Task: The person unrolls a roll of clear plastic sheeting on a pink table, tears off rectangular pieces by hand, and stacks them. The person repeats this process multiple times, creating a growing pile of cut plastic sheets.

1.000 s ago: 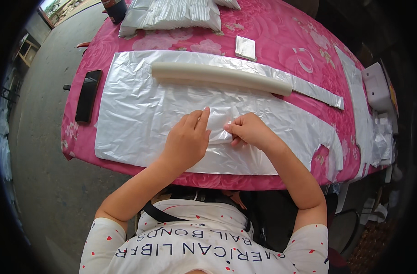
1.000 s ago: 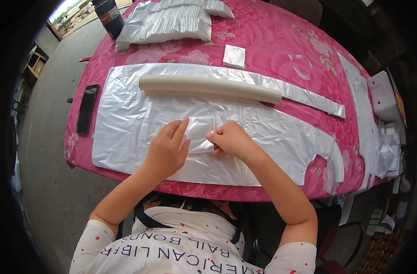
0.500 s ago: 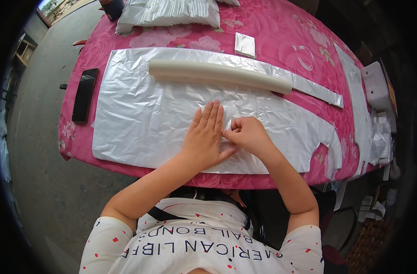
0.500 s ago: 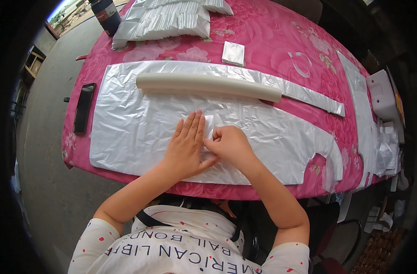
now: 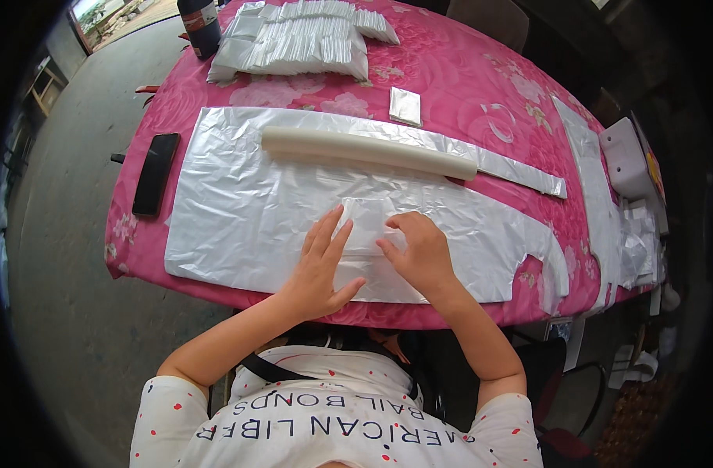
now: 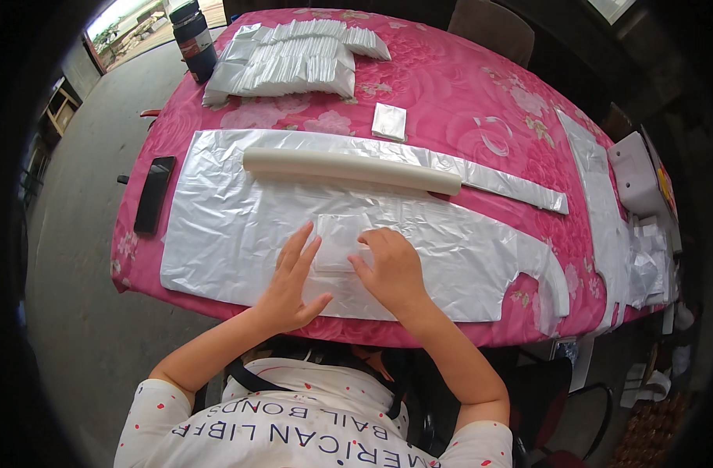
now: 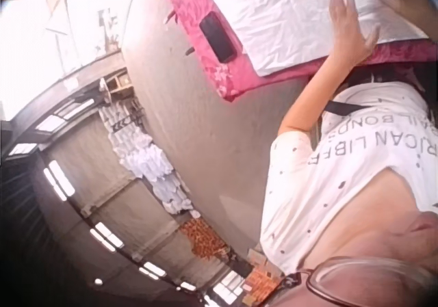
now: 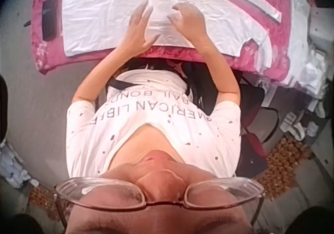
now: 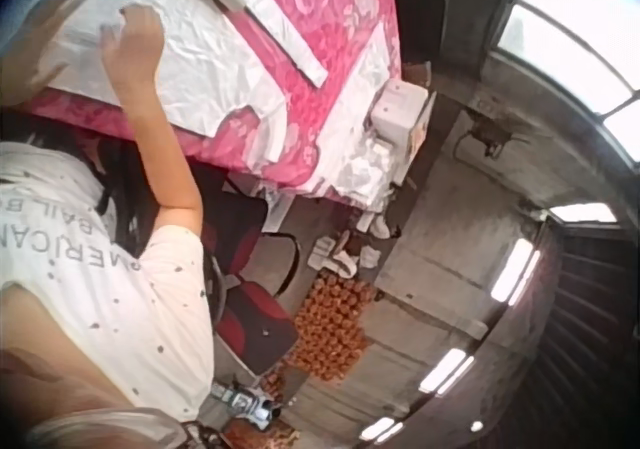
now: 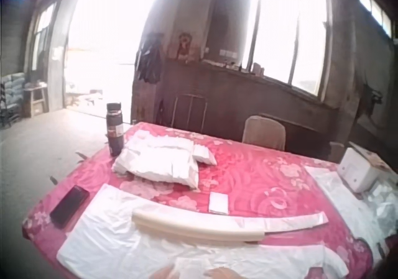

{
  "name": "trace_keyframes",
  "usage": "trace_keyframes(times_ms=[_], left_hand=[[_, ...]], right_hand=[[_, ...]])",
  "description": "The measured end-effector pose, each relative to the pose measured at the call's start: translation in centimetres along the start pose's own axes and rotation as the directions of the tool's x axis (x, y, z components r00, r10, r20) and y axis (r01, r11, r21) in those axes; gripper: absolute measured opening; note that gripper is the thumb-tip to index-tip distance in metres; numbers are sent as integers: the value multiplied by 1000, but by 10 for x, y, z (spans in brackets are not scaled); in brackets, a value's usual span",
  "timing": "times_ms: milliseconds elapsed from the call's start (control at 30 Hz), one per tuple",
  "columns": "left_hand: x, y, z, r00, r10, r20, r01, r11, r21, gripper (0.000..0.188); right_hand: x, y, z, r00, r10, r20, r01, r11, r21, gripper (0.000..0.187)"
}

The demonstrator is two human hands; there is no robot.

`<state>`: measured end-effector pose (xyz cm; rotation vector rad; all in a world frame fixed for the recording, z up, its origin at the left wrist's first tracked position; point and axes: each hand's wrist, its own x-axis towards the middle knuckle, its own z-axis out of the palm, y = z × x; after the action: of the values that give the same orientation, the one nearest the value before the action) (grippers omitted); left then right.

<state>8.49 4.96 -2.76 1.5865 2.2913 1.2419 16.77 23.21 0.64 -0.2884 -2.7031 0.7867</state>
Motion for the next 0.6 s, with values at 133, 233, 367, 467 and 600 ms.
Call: trace_keyframes(times_ms=[133, 233, 367, 467, 600], left_hand=[[-45, 12, -44, 831, -89, 549, 363, 834, -415, 40], [-92, 6, -50, 583, -202, 787, 735, 544, -405, 35], [-126, 4, -46, 514, -554, 655, 825, 111, -554, 35], [-144, -5, -37, 441, -677, 590, 712, -136, -689, 33], [-124, 11, -37, 423, -823, 379, 647, -18, -762, 21]], right_hand=[[21, -4, 30, 964, -263, -28, 262, 964, -51, 39], [29, -7, 56, 966, -239, 101, 240, 971, 3, 53], [9, -46, 83, 948, -209, 242, 190, 977, 100, 59], [-26, -86, 105, 900, -316, 301, 227, 928, 295, 54], [-45, -110, 96, 666, -521, 534, 328, 847, 417, 42]])
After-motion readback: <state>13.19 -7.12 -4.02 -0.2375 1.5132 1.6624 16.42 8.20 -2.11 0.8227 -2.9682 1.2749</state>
